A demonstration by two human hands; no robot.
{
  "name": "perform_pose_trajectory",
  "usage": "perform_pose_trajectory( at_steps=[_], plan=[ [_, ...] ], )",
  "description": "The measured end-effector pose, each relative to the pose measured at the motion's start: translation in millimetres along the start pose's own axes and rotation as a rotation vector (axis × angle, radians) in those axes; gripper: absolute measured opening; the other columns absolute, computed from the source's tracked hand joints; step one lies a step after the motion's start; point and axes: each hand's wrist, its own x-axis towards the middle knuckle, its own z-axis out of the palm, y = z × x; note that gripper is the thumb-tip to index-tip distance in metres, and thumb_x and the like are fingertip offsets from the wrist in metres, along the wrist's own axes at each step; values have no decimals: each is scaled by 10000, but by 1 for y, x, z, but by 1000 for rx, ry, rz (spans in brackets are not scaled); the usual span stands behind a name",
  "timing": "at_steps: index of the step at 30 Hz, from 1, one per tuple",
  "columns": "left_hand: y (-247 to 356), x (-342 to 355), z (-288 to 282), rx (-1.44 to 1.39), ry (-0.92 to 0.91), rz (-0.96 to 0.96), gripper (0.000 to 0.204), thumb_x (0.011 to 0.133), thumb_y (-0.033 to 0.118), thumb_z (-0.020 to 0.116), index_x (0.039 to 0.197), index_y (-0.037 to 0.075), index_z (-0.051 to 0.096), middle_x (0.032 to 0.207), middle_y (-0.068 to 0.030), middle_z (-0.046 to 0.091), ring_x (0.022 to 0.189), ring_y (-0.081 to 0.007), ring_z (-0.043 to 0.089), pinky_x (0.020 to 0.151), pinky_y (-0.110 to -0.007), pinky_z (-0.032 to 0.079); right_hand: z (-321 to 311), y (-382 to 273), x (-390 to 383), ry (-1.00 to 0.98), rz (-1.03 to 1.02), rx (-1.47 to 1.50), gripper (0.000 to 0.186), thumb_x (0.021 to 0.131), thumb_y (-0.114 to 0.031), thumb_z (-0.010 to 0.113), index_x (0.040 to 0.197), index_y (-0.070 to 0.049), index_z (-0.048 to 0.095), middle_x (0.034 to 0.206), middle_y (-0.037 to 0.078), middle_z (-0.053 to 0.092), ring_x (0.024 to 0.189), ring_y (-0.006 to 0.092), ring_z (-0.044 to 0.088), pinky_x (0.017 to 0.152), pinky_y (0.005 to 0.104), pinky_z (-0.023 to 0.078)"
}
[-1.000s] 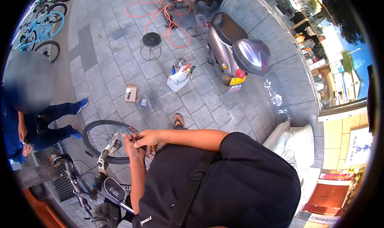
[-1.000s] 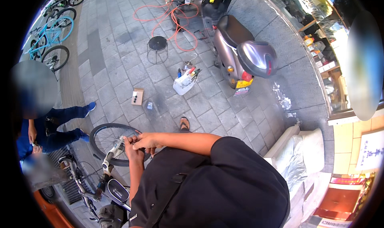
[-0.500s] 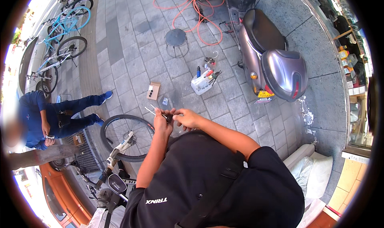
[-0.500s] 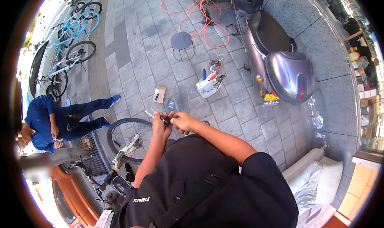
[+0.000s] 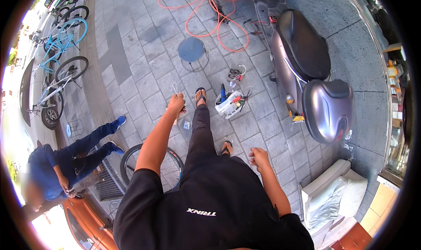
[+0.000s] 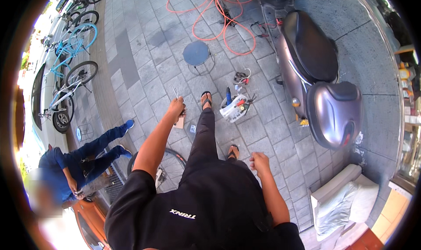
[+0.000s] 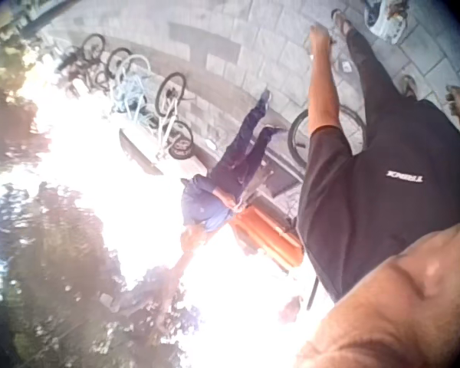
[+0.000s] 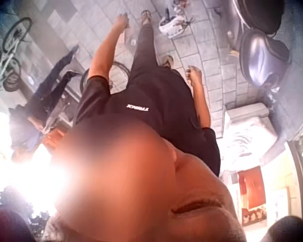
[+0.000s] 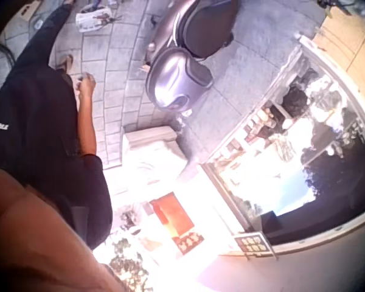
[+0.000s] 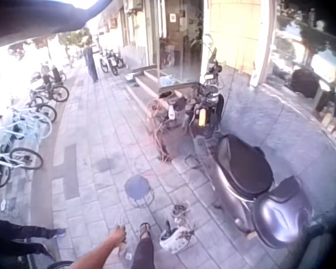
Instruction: The person uses an Allen key to tighten bolts on the bicycle handlebar stem and brake levers. They then install a new handlebar grip, securing it with a bolt. Finally, the person tests the handlebar movement and brake levers.
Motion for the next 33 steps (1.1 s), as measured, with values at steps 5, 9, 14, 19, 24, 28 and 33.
perform_pose_trajectory(
  at_steps=[5,9,14,19,24,28,33],
  plan=[
    [56,171,36,334,100,118,447,1122,430,433,1237,6,515,1098,-293,726,961,-437,753,826,-616,583,4,10,0,294,202,66,350,1027,-286,667,1254,-19,666,913,109,687,588,187,587,491,358,521],
    [70,311,57,654,147,251,403,1125,387,423,1216,4,509,1189,-342,711,1055,-507,717,936,-613,553,35,-4,-50,321,411,-217,347,1045,-284,631,1239,-1,688,925,151,755,597,218,686,465,362,549],
    [107,416,79,727,144,246,378,1116,367,466,1220,6,509,1193,-317,705,1117,-533,680,960,-629,535,90,-80,-82,352,519,-353,380,1002,-293,684,1186,36,735,899,140,780,663,186,706,577,336,563],
    [123,484,98,731,136,259,354,1105,336,504,1223,1,514,1251,-289,677,1191,-513,635,994,-609,528,114,-127,-78,375,581,-283,355,1012,-264,698,1206,32,723,893,140,779,636,176,684,546,319,528],
    [110,517,105,746,159,296,416,992,212,696,1323,27,523,1400,-279,559,1330,-496,526,1096,-570,467,131,-186,-56,405,619,-254,347,1036,-240,678,1252,32,690,901,146,769,608,187,684,511,321,523],
    [106,498,96,541,334,439,703,840,132,850,1437,5,501,1396,-260,536,1316,-483,515,1119,-523,454,128,-190,-46,371,529,-225,325,1047,-234,672,1243,24,696,882,138,755,614,194,691,511,312,522],
    [73,449,52,379,231,392,685,843,150,845,1431,-3,527,1349,-268,596,1271,-432,588,1084,-481,491,122,-187,-32,290,400,-257,315,1048,-250,677,1223,9,715,892,116,755,631,157,664,547,298,514]
  ],
)
